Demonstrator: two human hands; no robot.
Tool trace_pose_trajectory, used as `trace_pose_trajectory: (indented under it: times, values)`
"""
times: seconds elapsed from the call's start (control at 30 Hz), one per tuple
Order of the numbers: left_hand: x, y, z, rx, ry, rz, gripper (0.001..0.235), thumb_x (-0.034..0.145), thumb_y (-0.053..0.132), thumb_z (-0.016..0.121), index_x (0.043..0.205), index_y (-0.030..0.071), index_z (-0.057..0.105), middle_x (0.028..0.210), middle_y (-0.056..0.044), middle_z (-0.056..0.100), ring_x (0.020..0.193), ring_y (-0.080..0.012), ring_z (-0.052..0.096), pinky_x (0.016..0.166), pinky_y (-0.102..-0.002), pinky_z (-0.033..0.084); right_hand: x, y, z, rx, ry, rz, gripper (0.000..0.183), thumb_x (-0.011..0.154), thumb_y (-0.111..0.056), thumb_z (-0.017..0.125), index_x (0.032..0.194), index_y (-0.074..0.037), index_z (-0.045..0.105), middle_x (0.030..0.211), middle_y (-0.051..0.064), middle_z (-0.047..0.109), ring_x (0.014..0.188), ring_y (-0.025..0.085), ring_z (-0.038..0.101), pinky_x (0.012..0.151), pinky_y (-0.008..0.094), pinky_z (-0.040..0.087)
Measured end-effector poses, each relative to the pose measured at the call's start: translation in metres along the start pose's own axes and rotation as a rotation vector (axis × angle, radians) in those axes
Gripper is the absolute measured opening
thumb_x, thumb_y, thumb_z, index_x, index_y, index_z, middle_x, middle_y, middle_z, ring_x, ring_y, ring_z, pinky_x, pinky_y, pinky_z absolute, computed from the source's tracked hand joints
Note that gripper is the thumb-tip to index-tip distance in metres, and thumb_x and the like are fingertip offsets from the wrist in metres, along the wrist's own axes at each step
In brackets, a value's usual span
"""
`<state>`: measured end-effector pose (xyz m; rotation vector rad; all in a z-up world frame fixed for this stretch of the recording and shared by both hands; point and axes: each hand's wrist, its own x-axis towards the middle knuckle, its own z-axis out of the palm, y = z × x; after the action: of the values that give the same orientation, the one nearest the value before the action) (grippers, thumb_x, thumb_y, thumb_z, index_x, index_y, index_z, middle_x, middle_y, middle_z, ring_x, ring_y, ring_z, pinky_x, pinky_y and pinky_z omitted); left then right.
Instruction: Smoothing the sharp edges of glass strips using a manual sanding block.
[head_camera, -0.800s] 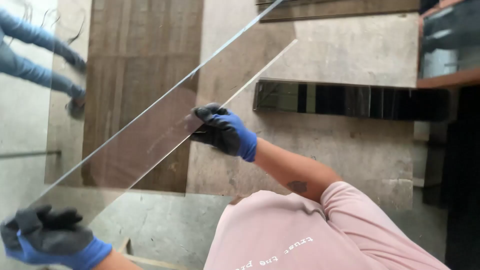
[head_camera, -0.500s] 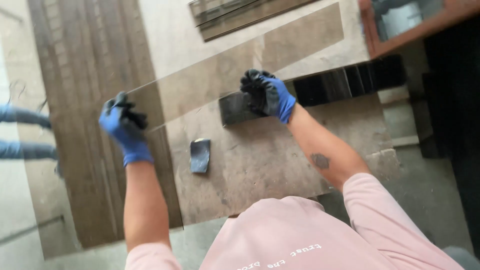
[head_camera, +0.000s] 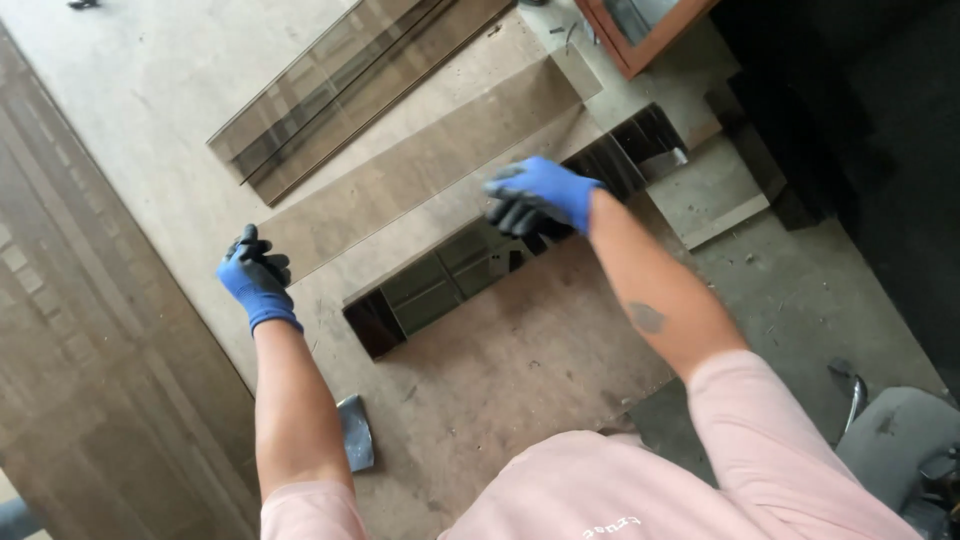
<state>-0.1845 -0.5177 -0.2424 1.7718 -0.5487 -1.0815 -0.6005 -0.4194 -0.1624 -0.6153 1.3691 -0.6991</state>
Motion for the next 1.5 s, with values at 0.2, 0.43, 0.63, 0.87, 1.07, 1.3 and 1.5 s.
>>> trace_pose_trajectory:
  times: [0.2, 0.43, 0.63, 0.87, 1.07, 1.3, 1.5]
  values:
    - [0.051, -0.032, 0.004, 0.204, 0.033, 0.065, 0.024, 0.087, 0.037, 0.069, 0.083, 0.013, 0.071, 0.055, -0.013, 0.063, 0.041, -0.0231, 0.063, 0.035, -0.028, 0.046, -0.022, 0.015, -0.198, -0.710, 0.668, -0.178, 0.100, 0.071, -0.050, 0.096, 0.150, -0.008, 0.051, 0.144, 0.029, 0.048, 0.136, 0.044, 0.048, 0.115, 0.051, 0.041]
    - [0.088, -0.059, -0.003, 0.109, 0.143, -0.093, 0.048, 0.082, 0.054, 0.077, 0.112, 0.019, 0.064, 0.085, -0.025, 0.066, 0.066, -0.0462, 0.072, 0.058, -0.060, 0.060, 0.022, 0.080, -0.277, -0.202, 0.472, 0.001, 0.058, 0.072, -0.025, 0.099, 0.120, -0.011, 0.069, 0.101, 0.012, 0.071, 0.088, 0.029, 0.074, 0.070, 0.035, 0.064]
    - [0.003, -0.001, -0.014, 0.710, 0.380, 0.672, 0.029, 0.098, 0.042, 0.063, 0.100, 0.013, 0.063, 0.097, -0.011, 0.066, 0.078, -0.0318, 0.067, 0.070, -0.045, 0.051, -0.017, 0.049, -0.259, -0.394, 0.372, 0.001, 0.045, 0.085, -0.039, 0.080, 0.122, -0.014, 0.069, 0.118, 0.000, 0.071, 0.110, 0.015, 0.064, 0.099, 0.029, 0.049]
    - [-0.140, -0.077, -0.020, -0.163, 0.284, 0.408, 0.035, 0.098, 0.023, 0.067, 0.127, 0.008, 0.058, 0.124, -0.007, 0.061, 0.116, -0.0182, 0.060, 0.106, -0.032, 0.049, -0.044, 0.057, -0.270, -0.712, 0.462, 0.121, 0.067, 0.079, -0.062, 0.083, 0.071, -0.012, 0.039, 0.070, 0.008, 0.047, 0.068, 0.020, 0.043, 0.064, 0.038, 0.035]
    - [-0.232, -0.134, 0.000, -0.585, 0.381, -0.348, 0.032, 0.083, 0.039, 0.065, 0.113, 0.034, 0.057, 0.120, 0.000, 0.059, 0.118, -0.0194, 0.051, 0.098, -0.041, 0.034, -0.075, 0.086, -0.288, -0.195, 0.412, -0.070, 0.027, 0.089, -0.028, 0.085, 0.095, -0.007, 0.070, 0.088, 0.004, 0.071, 0.074, 0.011, 0.065, 0.065, 0.027, 0.058]
    - [-0.241, -0.126, 0.013, -0.905, 0.310, -0.496, 0.097, 0.067, 0.067, 0.059, 0.158, 0.048, 0.030, 0.172, -0.010, 0.018, 0.151, -0.0493, 0.034, 0.118, -0.058, 0.038, -0.092, 0.138, -0.308, 0.251, 0.257, -0.070, 0.013, 0.100, -0.022, 0.072, 0.111, -0.019, 0.067, 0.106, 0.004, 0.074, 0.092, 0.023, 0.074, 0.085, 0.049, 0.065]
    - [-0.270, -0.107, 0.003, -0.928, 0.346, -0.523, 0.090, 0.071, 0.075, 0.053, 0.141, 0.018, 0.046, 0.094, -0.014, 0.062, 0.065, -0.0281, 0.061, 0.052, -0.031, 0.043, -0.103, 0.164, -0.319, 0.232, 0.206, -0.191, 0.009, 0.103, -0.017, 0.070, 0.111, -0.014, 0.069, 0.101, 0.003, 0.072, 0.088, 0.023, 0.072, 0.080, 0.051, 0.065]
